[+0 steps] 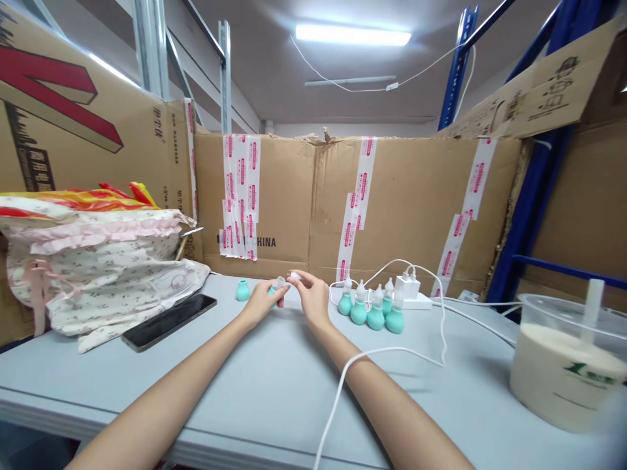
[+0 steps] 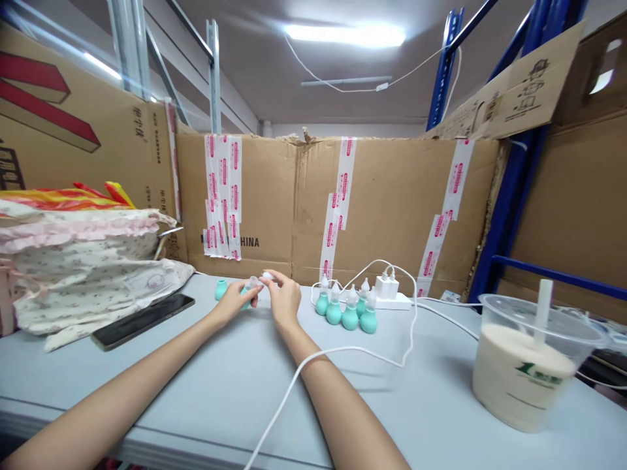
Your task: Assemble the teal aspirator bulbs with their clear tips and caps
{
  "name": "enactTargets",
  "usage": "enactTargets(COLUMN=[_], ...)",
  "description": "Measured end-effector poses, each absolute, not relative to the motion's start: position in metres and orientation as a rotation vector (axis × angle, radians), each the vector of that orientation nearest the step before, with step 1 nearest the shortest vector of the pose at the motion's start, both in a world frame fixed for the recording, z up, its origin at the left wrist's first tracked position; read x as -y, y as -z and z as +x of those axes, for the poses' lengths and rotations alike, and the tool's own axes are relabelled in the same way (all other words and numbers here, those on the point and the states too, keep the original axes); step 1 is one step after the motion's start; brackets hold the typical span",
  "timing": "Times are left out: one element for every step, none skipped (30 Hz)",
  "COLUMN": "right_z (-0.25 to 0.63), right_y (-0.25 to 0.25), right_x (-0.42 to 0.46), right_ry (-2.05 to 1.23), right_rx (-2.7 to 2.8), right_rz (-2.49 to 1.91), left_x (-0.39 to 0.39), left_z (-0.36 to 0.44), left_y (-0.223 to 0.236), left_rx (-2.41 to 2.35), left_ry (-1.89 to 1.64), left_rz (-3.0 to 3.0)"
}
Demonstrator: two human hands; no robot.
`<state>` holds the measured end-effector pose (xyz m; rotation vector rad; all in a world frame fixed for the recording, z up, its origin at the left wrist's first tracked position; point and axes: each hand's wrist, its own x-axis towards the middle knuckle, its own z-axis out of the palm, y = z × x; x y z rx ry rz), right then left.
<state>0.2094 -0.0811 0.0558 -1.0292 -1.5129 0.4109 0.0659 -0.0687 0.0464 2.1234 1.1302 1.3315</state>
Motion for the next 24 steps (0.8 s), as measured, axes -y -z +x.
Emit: enactTargets(right_z=[0.21, 0.212, 0.214, 0.215, 0.216, 0.217, 0.217, 0.216, 0.215, 0.213, 0.211, 0.209, 0.208, 0.206, 0.205, 0.204, 0.203, 0.202, 0.201, 0.2, 0.2, 0.2, 0.2, 0.201], right_y=[-0.057, -0.057, -0.058, -0.058, -0.058, -0.058, -0.057, -0.056, -0.056, -0.055, -0.054, -0.052, -0.051, -0.05, -0.048, -0.046, -0.044, -0.042, -0.04, -0.038, -0.036, -0.035, -0.035, -0.035], right_x=[0.078, 0.075, 0.073, 0.072, 0.072, 0.073, 0.074, 0.075, 0.076, 0.077, 0.077, 0.076, 0.075, 0.073, 0.071, 0.069, 0.067, 0.065, 0.063, 0.061, 0.06, 0.059, 0.059, 0.059], right_ry=[-0.479, -0.541, -0.608, -0.687, -0.778, -0.874, -0.965, -1.034, -1.074, -1.093, -1.103, -1.11, -1.116, -1.123, -1.131, -1.136, -1.132, -1.116, -1.086, -1.042, -0.984, -0.913, -0.837, -0.767], right_rx=[1.466, 1.445, 1.455, 1.488, 1.527, 1.557, 1.577, 1.584, 1.574, 1.55, 1.519, 1.486, 1.45, 1.416, 1.39, 1.367, 1.346, 1.328, 1.323, 1.333, 1.353, 1.377, 1.398, 1.41], right_rz=[-0.998, -0.96, -0.924, -0.894, -0.871, -0.852, -0.836, -0.823, -0.823, -0.841, -0.869, -0.904, -0.937, -0.961, -0.973, -0.974, -0.965, -0.949, -0.922, -0.891, -0.866, -0.858, -0.875, -0.918], left_x=[0.069, 0.07, 0.071, 0.071, 0.072, 0.073, 0.073, 0.073, 0.073, 0.072, 0.071, 0.07, 0.069, 0.068, 0.067, 0.066, 0.065, 0.065, 0.065, 0.065, 0.066, 0.067, 0.067, 0.068], left_z=[0.065, 0.064, 0.063, 0.063, 0.062, 0.063, 0.063, 0.063, 0.064, 0.064, 0.065, 0.064, 0.064, 0.063, 0.062, 0.061, 0.061, 0.06, 0.059, 0.059, 0.059, 0.059, 0.059, 0.059], left_y=[-0.048, -0.05, -0.051, -0.053, -0.054, -0.054, -0.054, -0.053, -0.052, -0.052, -0.05, -0.05, -0.049, -0.048, -0.047, -0.047, -0.046, -0.046, -0.045, -0.045, -0.045, -0.045, -0.045, -0.045], left_rx=[-1.135, -1.142, -1.146, -1.146, -1.141, -1.13, -1.114, -1.098, -1.087, -1.081, -1.081, -1.087, -1.096, -1.107, -1.117, -1.129, -1.144, -1.166, -1.193, -1.226, -1.261, -1.294, -1.319, -1.329], left_ry=[-1.387, -1.436, -1.475, -1.503, -1.517, -1.52, -1.513, -1.501, -1.492, -1.484, -1.474, -1.46, -1.445, -1.429, -1.416, -1.412, -1.419, -1.43, -1.44, -1.447, -1.454, -1.465, -1.481, -1.501], left_rz=[2.109, 2.094, 2.073, 2.048, 2.018, 1.987, 1.963, 1.949, 1.945, 1.953, 1.966, 1.981, 1.992, 1.999, 2.008, 2.02, 2.035, 2.051, 2.064, 2.075, 2.081, 2.086, 2.093, 2.097])
